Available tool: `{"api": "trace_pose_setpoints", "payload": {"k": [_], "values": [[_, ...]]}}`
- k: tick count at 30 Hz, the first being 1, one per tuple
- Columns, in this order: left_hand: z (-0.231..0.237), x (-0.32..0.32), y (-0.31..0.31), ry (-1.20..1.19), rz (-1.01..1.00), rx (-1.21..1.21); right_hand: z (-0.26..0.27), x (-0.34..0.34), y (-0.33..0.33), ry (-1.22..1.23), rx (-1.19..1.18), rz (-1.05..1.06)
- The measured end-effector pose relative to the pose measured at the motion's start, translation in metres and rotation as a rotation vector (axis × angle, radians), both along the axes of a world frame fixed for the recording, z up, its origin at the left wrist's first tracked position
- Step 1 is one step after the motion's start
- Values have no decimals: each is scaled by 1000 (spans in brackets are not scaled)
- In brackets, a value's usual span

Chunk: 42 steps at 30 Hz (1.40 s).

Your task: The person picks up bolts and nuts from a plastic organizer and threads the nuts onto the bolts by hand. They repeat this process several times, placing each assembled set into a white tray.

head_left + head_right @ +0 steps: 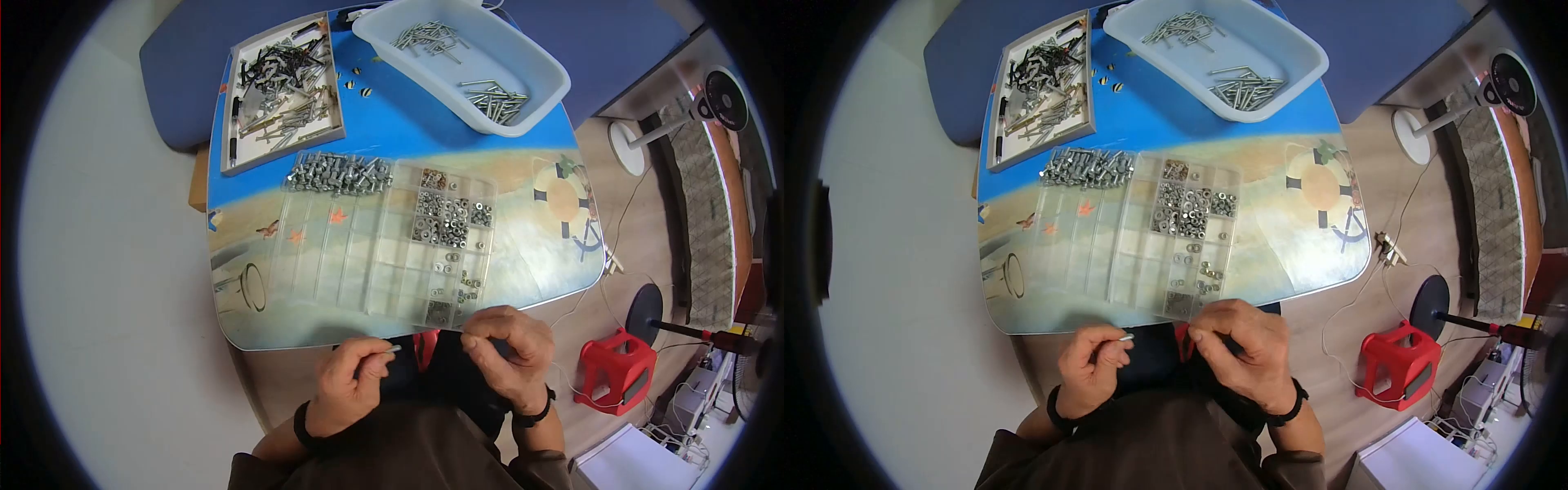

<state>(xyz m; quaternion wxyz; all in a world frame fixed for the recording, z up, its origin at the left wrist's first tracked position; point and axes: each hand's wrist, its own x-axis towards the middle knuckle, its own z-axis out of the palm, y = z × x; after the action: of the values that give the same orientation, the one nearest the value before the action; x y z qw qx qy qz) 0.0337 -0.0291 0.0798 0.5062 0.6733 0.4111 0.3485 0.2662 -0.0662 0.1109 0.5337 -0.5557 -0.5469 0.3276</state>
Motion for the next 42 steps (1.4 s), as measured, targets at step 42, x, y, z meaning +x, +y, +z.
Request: {"api": "trace_pose_setpoints", "payload": {"k": [42], "values": [[-21, -30, 30, 32, -18, -56, 31, 78, 116, -997, -66, 255]]}}
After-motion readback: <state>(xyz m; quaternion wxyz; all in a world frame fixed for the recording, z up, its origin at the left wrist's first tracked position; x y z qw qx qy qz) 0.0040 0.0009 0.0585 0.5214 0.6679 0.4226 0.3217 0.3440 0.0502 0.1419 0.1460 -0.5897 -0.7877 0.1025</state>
